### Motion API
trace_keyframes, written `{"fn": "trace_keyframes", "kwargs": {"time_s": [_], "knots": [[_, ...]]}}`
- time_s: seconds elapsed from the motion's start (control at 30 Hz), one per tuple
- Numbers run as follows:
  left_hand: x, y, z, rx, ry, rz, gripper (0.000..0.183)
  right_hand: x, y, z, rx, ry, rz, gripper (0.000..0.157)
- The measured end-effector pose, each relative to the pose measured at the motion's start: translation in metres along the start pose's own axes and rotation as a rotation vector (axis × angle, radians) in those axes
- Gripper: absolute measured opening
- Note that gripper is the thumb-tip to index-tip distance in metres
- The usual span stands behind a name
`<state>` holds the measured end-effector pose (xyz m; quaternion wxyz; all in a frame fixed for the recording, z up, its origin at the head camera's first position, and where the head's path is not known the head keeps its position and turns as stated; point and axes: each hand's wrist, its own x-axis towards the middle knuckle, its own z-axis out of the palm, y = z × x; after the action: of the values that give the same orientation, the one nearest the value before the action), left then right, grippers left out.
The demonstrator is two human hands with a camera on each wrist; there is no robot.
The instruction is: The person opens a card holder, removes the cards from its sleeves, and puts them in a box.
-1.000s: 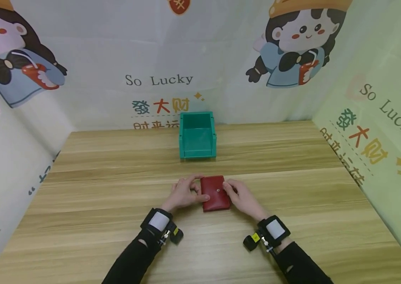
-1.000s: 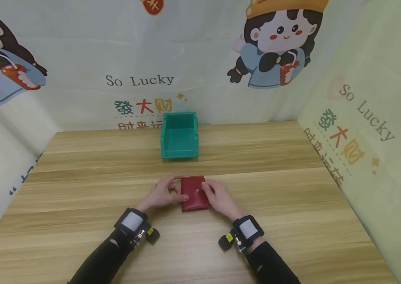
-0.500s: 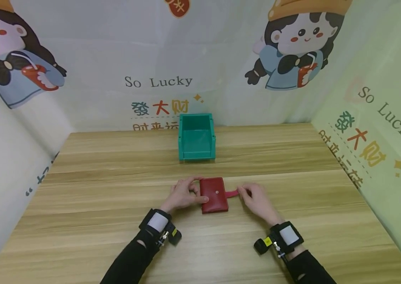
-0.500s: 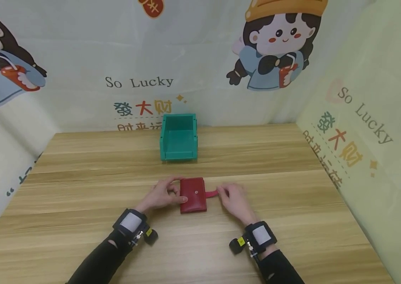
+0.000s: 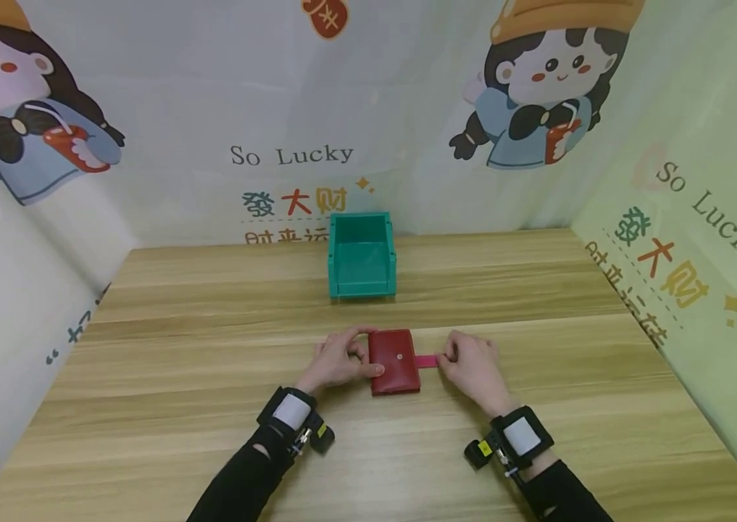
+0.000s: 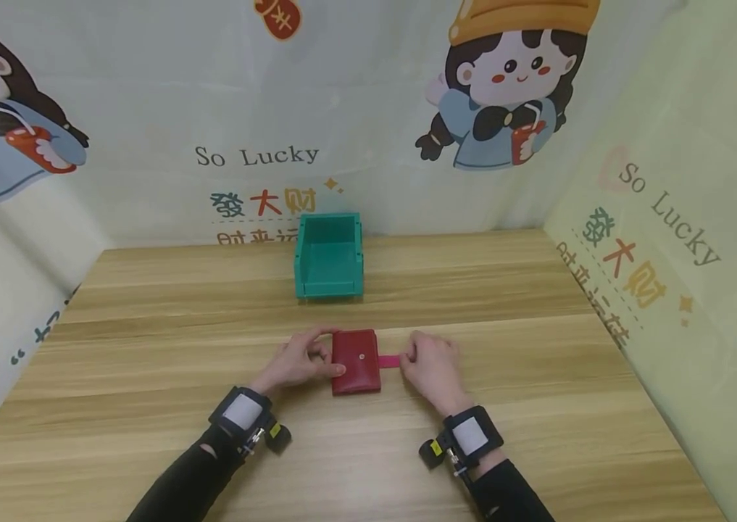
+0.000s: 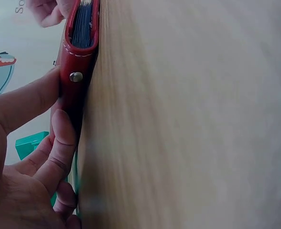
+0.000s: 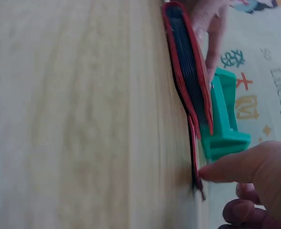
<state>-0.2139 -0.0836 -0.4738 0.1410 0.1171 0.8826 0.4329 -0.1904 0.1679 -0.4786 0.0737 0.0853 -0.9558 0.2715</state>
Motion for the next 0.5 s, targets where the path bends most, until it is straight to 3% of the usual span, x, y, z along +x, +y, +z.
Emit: {"fn": "trace_keyframes", "kwargs": {"time_s": [0.17, 0.27, 0.4, 0.5], "knots": [[-0.001, -0.001, 0.000, 0.005, 0.018, -0.002, 0.066, 0.001, -0.023, 0.004, 0.036, 0.066, -0.081, 0.004], [0.000, -0.001, 0.001, 0.005, 0.026, 0.010, 0.065, 0.002, -0.033, 0.006, -0.002, 0.092, -0.094, 0.007], [0.000, 0.000, 0.002, -0.002, 0.037, 0.020, 0.065, 0.004, -0.036, 0.004, -0.166, 0.125, -0.133, 0.008], [-0.001, 0.000, 0.002, -0.007, 0.038, 0.013, 0.065, 0.006, -0.034, 0.002, -0.231, 0.088, -0.140, 0.017]]}}
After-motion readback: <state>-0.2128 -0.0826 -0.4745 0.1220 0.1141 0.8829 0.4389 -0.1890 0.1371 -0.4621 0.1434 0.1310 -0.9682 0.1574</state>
